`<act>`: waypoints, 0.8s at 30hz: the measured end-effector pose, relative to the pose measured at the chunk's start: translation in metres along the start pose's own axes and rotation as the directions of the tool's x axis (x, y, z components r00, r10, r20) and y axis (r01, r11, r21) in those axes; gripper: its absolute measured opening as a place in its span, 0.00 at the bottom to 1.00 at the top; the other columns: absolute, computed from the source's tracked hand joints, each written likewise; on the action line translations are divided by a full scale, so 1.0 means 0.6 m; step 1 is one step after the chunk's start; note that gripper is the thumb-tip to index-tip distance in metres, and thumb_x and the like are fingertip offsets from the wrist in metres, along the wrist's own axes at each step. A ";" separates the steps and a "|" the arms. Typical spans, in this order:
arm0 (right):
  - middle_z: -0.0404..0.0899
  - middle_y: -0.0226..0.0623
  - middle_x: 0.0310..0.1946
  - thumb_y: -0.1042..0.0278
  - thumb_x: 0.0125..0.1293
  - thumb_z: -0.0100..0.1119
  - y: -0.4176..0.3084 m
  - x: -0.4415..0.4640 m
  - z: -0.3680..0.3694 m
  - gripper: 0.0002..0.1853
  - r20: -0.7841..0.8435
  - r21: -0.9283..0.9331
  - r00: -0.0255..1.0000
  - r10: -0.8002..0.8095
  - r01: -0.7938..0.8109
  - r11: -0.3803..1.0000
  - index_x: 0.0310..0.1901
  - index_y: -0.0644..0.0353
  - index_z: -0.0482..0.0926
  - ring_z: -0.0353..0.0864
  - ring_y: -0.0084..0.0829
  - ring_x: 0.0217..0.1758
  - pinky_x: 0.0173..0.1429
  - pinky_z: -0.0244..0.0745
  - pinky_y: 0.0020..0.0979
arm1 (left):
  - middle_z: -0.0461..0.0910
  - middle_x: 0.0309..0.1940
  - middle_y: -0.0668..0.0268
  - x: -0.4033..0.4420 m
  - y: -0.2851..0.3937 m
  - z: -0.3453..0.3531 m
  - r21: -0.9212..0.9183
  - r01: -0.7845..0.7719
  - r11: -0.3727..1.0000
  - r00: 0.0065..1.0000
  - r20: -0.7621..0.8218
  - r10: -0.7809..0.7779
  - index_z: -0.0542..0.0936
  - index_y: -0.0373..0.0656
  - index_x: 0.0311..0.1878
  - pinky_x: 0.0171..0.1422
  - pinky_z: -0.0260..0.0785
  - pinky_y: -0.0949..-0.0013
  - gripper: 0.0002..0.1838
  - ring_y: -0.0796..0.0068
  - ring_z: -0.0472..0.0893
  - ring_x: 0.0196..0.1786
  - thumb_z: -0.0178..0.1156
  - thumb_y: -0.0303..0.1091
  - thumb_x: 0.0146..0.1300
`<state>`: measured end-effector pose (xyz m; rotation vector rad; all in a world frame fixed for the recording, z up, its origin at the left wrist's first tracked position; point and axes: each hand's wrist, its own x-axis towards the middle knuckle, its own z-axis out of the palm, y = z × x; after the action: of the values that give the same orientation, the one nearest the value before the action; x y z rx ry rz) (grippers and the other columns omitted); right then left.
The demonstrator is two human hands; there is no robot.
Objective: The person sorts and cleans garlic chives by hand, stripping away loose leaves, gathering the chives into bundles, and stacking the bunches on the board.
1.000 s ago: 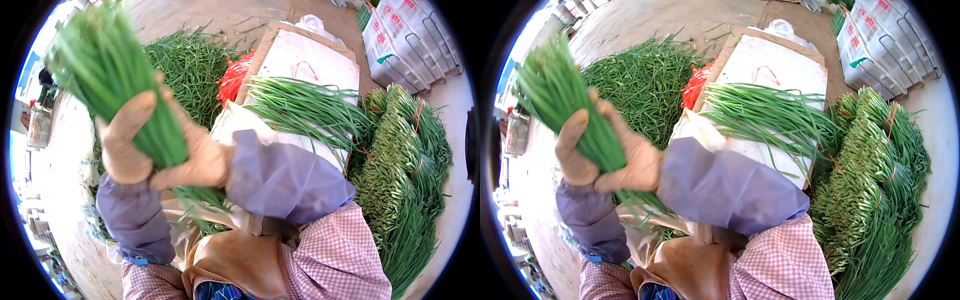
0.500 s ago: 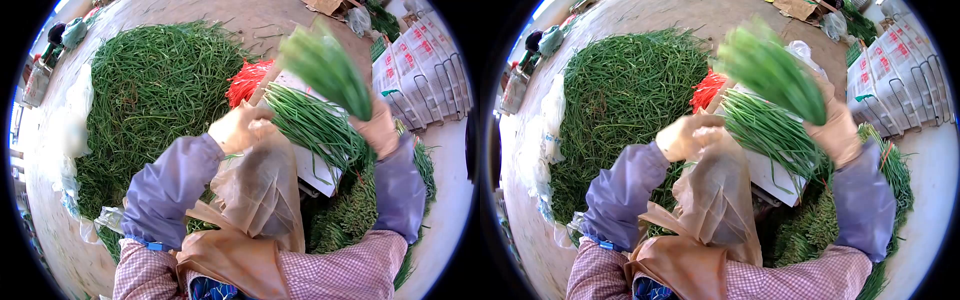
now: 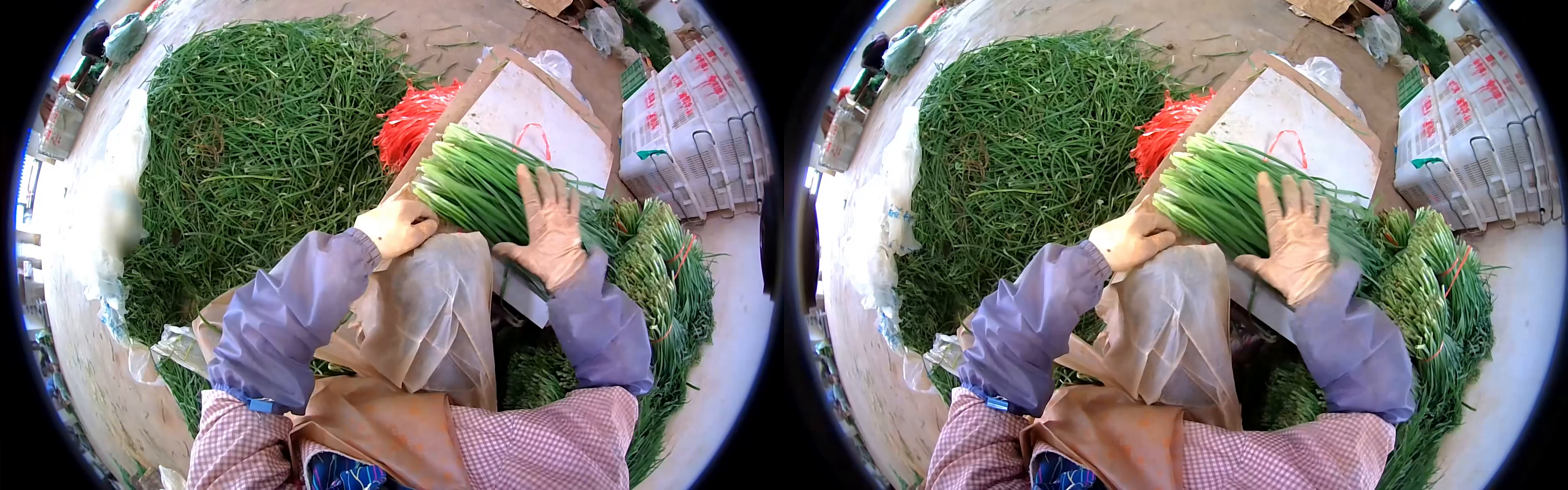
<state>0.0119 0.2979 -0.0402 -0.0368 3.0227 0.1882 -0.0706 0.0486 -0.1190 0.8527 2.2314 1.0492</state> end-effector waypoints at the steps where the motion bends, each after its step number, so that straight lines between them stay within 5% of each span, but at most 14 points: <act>1: 0.52 0.52 0.73 0.38 0.39 0.75 -0.012 0.005 0.014 0.67 -0.005 -0.029 1.000 -0.009 0.008 1.000 0.77 0.46 0.42 0.47 0.56 0.76 0.75 0.41 0.61 | 0.76 0.52 0.50 0.000 0.010 -0.002 -0.014 0.009 1.000 1.000 -0.020 -0.009 0.82 0.45 0.49 0.63 0.68 0.59 0.17 0.52 0.76 0.57 0.56 0.43 0.63; 3: 0.51 0.53 0.73 0.41 0.36 0.77 -0.013 0.021 0.051 0.68 -0.018 0.011 1.000 -0.008 0.008 1.000 0.77 0.43 0.41 0.45 0.61 0.75 0.74 0.42 0.64 | 0.77 0.51 0.51 -0.002 0.019 -0.008 0.000 0.017 1.000 0.999 -0.034 -0.017 0.82 0.45 0.50 0.61 0.69 0.60 0.17 0.54 0.77 0.56 0.56 0.43 0.64; 6: 0.55 0.55 0.70 0.56 0.40 0.77 0.046 0.065 0.093 0.65 -0.177 0.367 0.981 -0.076 0.138 0.920 0.77 0.44 0.40 0.58 0.58 0.70 0.72 0.57 0.51 | 0.82 0.47 0.54 -0.006 0.019 -0.011 0.067 0.014 0.998 1.000 -0.015 -0.013 0.81 0.42 0.52 0.60 0.70 0.63 0.18 0.57 0.78 0.54 0.54 0.43 0.67; 7: 0.61 0.56 0.66 0.63 0.43 0.73 0.048 0.065 0.105 0.61 -0.266 0.299 0.961 -0.082 0.163 0.940 0.77 0.46 0.43 0.66 0.55 0.65 0.68 0.65 0.43 | 0.82 0.47 0.55 -0.003 0.005 0.000 0.068 -0.049 0.996 0.998 -0.041 0.052 0.82 0.42 0.50 0.59 0.70 0.64 0.17 0.58 0.79 0.53 0.54 0.42 0.67; 10: 0.68 0.55 0.61 0.66 0.43 0.72 0.070 0.087 0.101 0.59 -0.131 0.405 0.990 -0.045 0.095 0.909 0.76 0.48 0.45 0.71 0.53 0.61 0.66 0.68 0.40 | 0.83 0.44 0.56 0.001 -0.010 0.003 0.070 -0.090 0.994 0.996 -0.001 0.090 0.84 0.42 0.46 0.57 0.71 0.64 0.16 0.59 0.80 0.49 0.55 0.42 0.67; 15: 0.75 0.44 0.59 0.71 0.47 0.67 0.094 0.107 0.111 0.49 -0.262 0.619 0.963 -0.064 0.219 0.755 0.74 0.52 0.56 0.77 0.45 0.59 0.63 0.71 0.35 | 0.85 0.36 0.58 -0.001 0.031 -0.012 0.103 0.022 0.994 0.998 -0.063 -0.015 0.85 0.41 0.41 0.49 0.75 0.62 0.15 0.59 0.83 0.40 0.59 0.43 0.63; 22: 0.78 0.49 0.51 0.68 0.45 0.69 0.076 0.102 0.096 0.51 -0.231 0.374 0.972 0.039 0.052 0.926 0.74 0.52 0.56 0.79 0.47 0.52 0.59 0.73 0.37 | 0.85 0.33 0.55 0.032 0.059 -0.001 0.137 0.125 0.983 0.979 -0.177 -0.100 0.85 0.41 0.40 0.45 0.76 0.63 0.15 0.58 0.84 0.38 0.63 0.44 0.59; 24: 0.74 0.49 0.55 0.65 0.43 0.73 0.056 0.080 0.086 0.56 -0.160 0.241 0.985 0.070 -0.030 0.970 0.75 0.50 0.51 0.76 0.48 0.55 0.59 0.72 0.41 | 0.83 0.28 0.56 0.046 0.048 0.011 -0.096 0.196 0.976 0.959 -0.189 -0.211 0.83 0.37 0.41 0.37 0.75 0.65 0.16 0.64 0.83 0.29 0.60 0.43 0.64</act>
<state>-0.0312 0.3371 -0.0923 0.0474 3.1917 -0.1841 -0.0754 0.0862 -0.1051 0.4903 2.3657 1.1538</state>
